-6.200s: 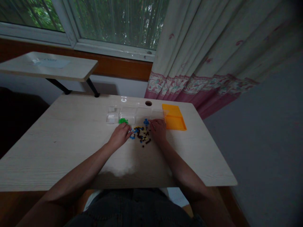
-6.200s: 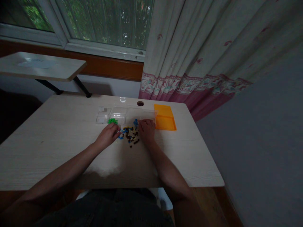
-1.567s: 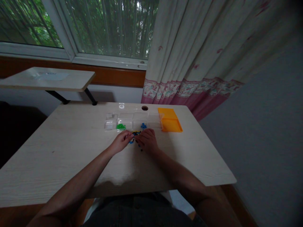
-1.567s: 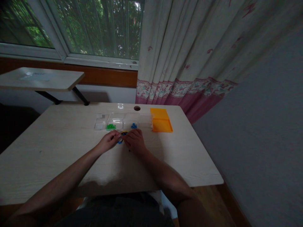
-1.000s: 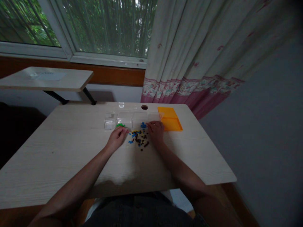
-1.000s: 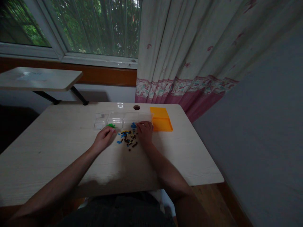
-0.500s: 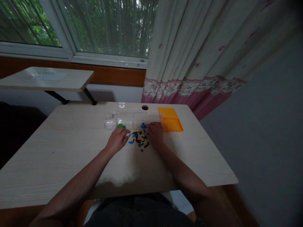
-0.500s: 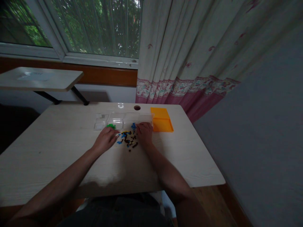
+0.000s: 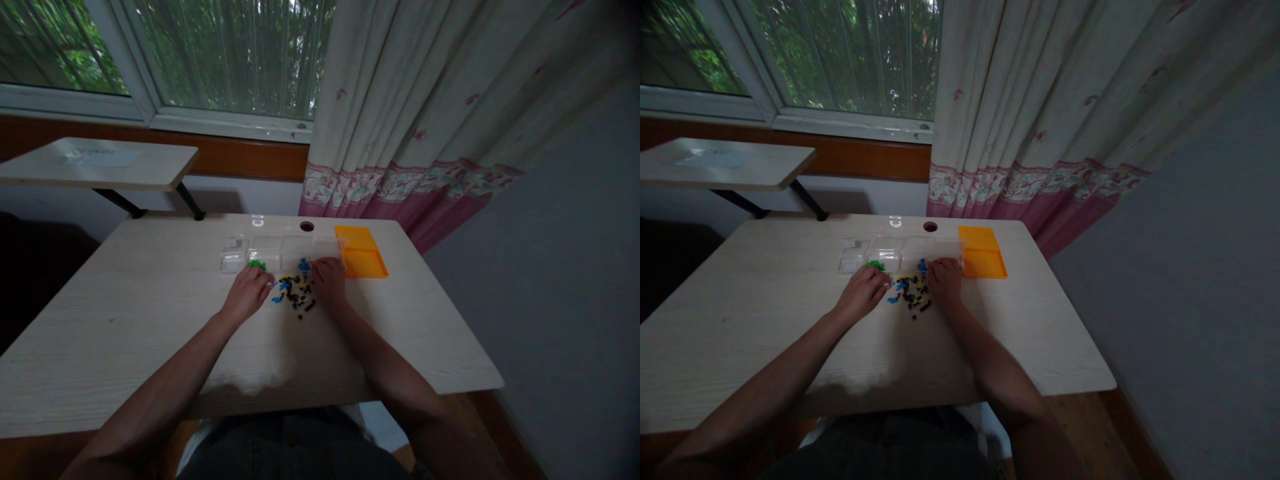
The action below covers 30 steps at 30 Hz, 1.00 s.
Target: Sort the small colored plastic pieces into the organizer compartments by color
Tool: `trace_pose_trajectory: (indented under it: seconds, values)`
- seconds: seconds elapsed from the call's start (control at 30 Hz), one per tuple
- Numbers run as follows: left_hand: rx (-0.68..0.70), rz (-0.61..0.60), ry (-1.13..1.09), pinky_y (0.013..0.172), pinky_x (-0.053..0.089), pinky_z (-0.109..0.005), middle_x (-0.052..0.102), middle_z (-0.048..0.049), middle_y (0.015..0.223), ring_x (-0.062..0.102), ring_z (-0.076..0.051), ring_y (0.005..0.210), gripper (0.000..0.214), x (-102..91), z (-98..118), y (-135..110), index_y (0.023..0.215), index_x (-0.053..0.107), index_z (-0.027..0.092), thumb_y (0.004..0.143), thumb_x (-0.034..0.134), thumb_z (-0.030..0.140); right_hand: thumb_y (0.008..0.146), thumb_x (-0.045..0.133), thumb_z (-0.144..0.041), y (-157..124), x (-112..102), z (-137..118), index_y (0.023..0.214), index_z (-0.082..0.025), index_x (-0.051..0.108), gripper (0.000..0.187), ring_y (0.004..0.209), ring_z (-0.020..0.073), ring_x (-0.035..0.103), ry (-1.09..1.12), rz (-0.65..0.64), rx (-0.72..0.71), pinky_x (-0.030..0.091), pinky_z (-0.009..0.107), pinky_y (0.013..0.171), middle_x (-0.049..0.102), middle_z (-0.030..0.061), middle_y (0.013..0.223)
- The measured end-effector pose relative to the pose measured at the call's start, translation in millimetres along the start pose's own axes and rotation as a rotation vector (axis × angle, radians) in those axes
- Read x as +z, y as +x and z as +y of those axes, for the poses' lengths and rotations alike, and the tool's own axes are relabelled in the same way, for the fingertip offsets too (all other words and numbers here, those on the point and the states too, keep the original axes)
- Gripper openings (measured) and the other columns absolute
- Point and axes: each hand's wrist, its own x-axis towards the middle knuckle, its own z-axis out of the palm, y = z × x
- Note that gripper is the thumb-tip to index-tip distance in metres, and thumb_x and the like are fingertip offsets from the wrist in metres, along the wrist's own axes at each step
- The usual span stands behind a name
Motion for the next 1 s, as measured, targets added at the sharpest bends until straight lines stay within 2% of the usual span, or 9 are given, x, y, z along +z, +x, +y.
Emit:
trace_pose_trajectory:
  seconds: [0.5,0.63,0.8,1.0]
  values:
    - [0.011,0.037,-0.047,0.083,0.043,-0.040,0.054,-0.0094,0.089,0.049,-0.025,0.090,0.024,1.6,2.1,1.3,0.090,0.062,0.017,0.096,0.043,0.031,0.091,0.057,-0.028,-1.3,-1.1,-4.5,0.095,-0.022,0.074,0.018,0.097,0.0202,0.056,0.010,0.004,-0.048,0.041,0.039,0.091,0.068,0.0061,0.094]
    - [-0.005,0.080,-0.216,0.082,0.043,-0.037,0.054,-0.0073,0.086,0.050,-0.022,0.089,0.023,4.7,6.7,1.6,0.088,0.061,0.017,0.096,0.045,0.032,0.091,0.058,-0.029,-7.1,-4.7,-19.9,0.095,-0.025,0.073,0.016,0.099,0.0196,0.055,0.029,-0.010,-0.162,0.040,0.037,0.092,0.069,0.0044,0.094]
    - [-0.087,0.125,-0.532,0.069,0.043,-0.029,0.051,-0.0032,0.078,0.049,-0.016,0.077,0.031,8.7,13.9,4.0,0.081,0.059,0.017,0.096,0.044,0.039,0.089,0.061,-0.034,-20.2,-10.1,-43.9,0.107,-0.031,0.070,0.020,0.101,0.0180,0.055,0.081,-0.077,-0.394,0.037,0.036,0.097,0.070,0.0010,0.095]
    - [-0.154,0.102,-0.679,0.065,0.041,-0.028,0.051,-0.0016,0.073,0.049,-0.015,0.072,0.040,6.4,18.9,5.6,0.078,0.059,0.017,0.094,0.044,0.050,0.090,0.059,-0.036,-24.7,-15.7,-53.6,0.109,-0.035,0.070,0.021,0.100,0.0182,0.056,0.040,-0.116,-0.374,0.035,0.038,0.099,0.070,0.0002,0.095]
